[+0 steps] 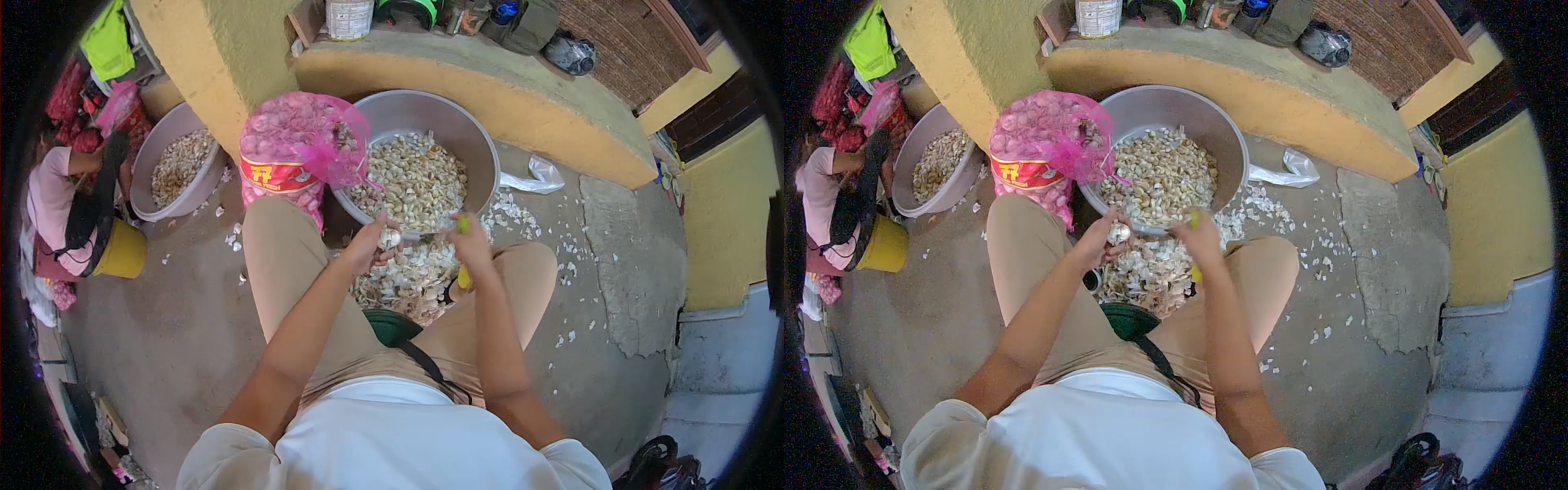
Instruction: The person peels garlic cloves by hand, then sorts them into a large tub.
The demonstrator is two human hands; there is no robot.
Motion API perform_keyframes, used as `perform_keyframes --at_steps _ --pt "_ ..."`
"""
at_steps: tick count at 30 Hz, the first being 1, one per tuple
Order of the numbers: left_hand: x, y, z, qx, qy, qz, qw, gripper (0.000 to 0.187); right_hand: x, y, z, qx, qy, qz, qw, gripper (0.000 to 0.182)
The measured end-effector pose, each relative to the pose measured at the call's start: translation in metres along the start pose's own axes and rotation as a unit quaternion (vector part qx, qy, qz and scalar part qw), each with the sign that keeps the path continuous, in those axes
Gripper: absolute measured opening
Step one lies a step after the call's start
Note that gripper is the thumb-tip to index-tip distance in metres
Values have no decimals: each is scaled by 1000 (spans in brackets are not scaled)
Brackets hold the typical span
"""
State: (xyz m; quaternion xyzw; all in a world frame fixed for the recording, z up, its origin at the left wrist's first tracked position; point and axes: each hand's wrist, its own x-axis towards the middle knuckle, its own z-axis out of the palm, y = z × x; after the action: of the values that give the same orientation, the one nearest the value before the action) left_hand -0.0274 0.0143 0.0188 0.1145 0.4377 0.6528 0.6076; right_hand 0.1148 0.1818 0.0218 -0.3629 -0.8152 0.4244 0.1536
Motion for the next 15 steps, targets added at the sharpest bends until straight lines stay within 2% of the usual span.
perform_keyframes --at_steps 2,6,9,10,13,15 --pt "2 -10 2 21 48 22 998 37 -15 -21 17 107 -97 90 985 29" --pt "8 -16 2 47 90 16 995 37 -29 -48 21 161 -180 70 968 37" --pt "11 -20 9 109 85 -3 990 39 -33 -42 38 175 -162 -48 970 33" --pt "13 -21 11 133 80 -6 988 40 -38 -56 31 146 -179 35 972 32" --pt "11 -25 18 125 132 33 983 40 -31 -43 44 170 -172 53 969 30" --pt "14 -28 14 166 143 52 974 40 -31 -38 46 183 -178 57 965 29"
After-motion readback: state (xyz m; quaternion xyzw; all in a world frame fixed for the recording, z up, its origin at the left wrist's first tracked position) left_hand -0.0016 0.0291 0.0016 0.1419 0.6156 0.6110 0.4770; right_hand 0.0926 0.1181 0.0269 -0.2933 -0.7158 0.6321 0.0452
